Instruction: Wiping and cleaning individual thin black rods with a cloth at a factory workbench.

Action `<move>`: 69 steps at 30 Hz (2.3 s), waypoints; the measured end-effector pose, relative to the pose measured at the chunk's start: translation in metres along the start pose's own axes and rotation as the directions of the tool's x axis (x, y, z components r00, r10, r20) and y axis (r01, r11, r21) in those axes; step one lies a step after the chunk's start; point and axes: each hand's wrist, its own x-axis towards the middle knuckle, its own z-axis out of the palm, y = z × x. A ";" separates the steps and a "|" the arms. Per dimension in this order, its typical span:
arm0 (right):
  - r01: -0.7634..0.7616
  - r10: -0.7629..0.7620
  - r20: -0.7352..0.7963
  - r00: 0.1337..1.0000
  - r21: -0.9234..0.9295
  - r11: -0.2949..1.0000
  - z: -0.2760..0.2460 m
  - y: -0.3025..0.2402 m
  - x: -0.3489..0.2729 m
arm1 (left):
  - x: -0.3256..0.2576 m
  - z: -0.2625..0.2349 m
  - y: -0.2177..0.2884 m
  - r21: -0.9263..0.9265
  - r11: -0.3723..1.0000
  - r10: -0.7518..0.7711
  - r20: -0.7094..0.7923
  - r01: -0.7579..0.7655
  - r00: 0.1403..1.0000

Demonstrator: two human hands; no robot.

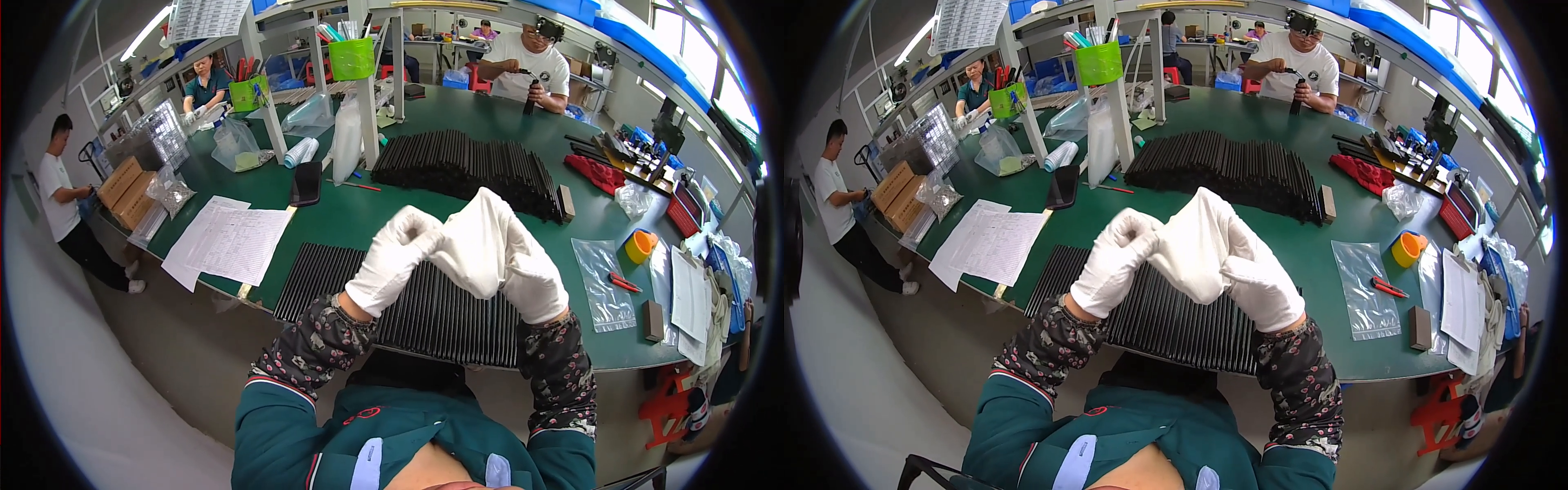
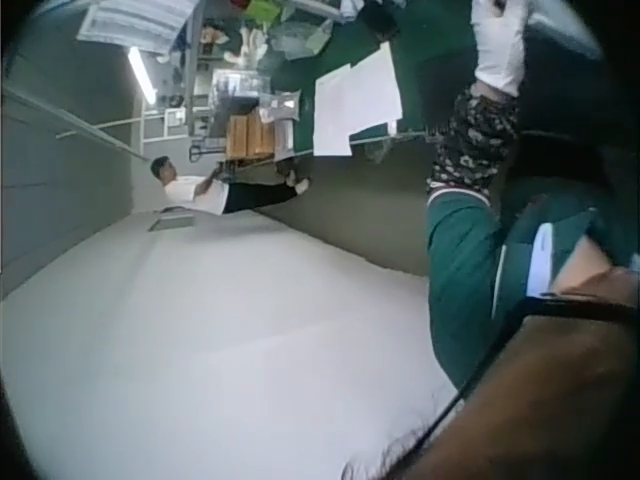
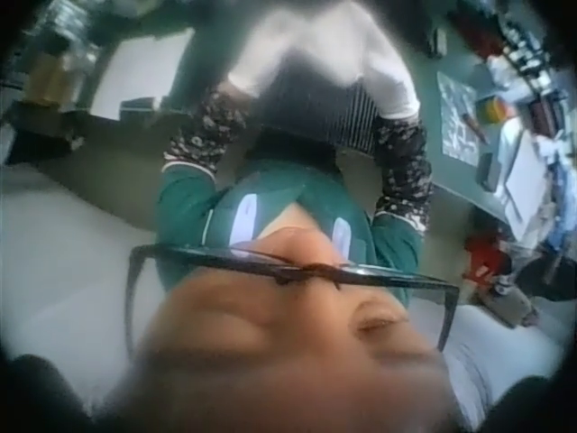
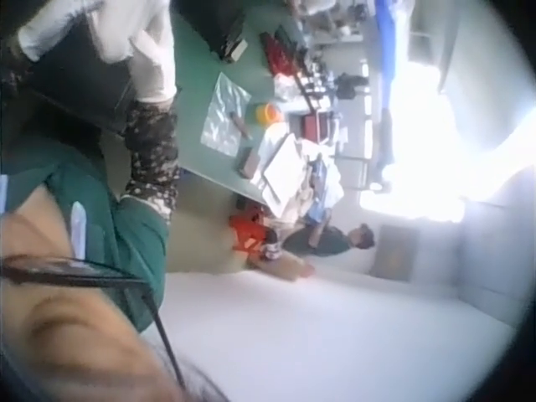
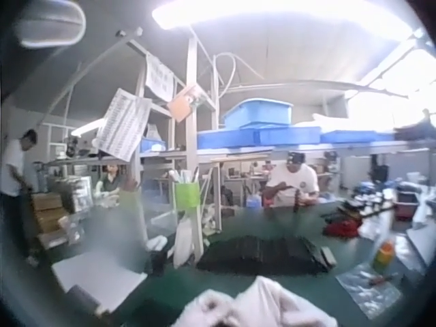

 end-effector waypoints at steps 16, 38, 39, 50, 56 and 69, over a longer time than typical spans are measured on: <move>-0.040 0.039 -0.028 0.999 -0.034 0.999 0.009 0.013 0.001 | -0.002 -0.017 -0.005 0.127 0.963 0.260 -0.194 -0.239 0.946; 0.241 -0.249 -0.236 0.939 -0.064 0.968 0.007 0.026 0.004 | -0.026 -0.016 -0.009 -0.432 0.892 0.084 -0.127 -0.131 0.988; 0.289 -0.311 -0.206 0.928 -0.131 0.948 0.006 0.028 0.004 | -0.028 -0.018 -0.004 -0.435 0.900 -0.003 -0.040 -0.015 0.999; -0.171 -0.175 -0.528 0.831 -0.541 0.823 0.003 0.013 -0.006 | -0.036 -0.014 -0.001 -0.103 0.984 -0.174 -0.339 0.147 0.925; 0.182 -0.320 0.124 0.939 -0.970 0.160 0.026 0.027 -0.005 | -0.037 -0.002 -0.003 -0.058 0.961 -0.275 -0.310 0.271 0.910; -0.226 0.123 -0.189 0.974 -0.789 0.572 0.006 0.039 0.015 | -0.052 -0.014 -0.005 0.093 0.974 -0.190 -0.162 0.207 0.968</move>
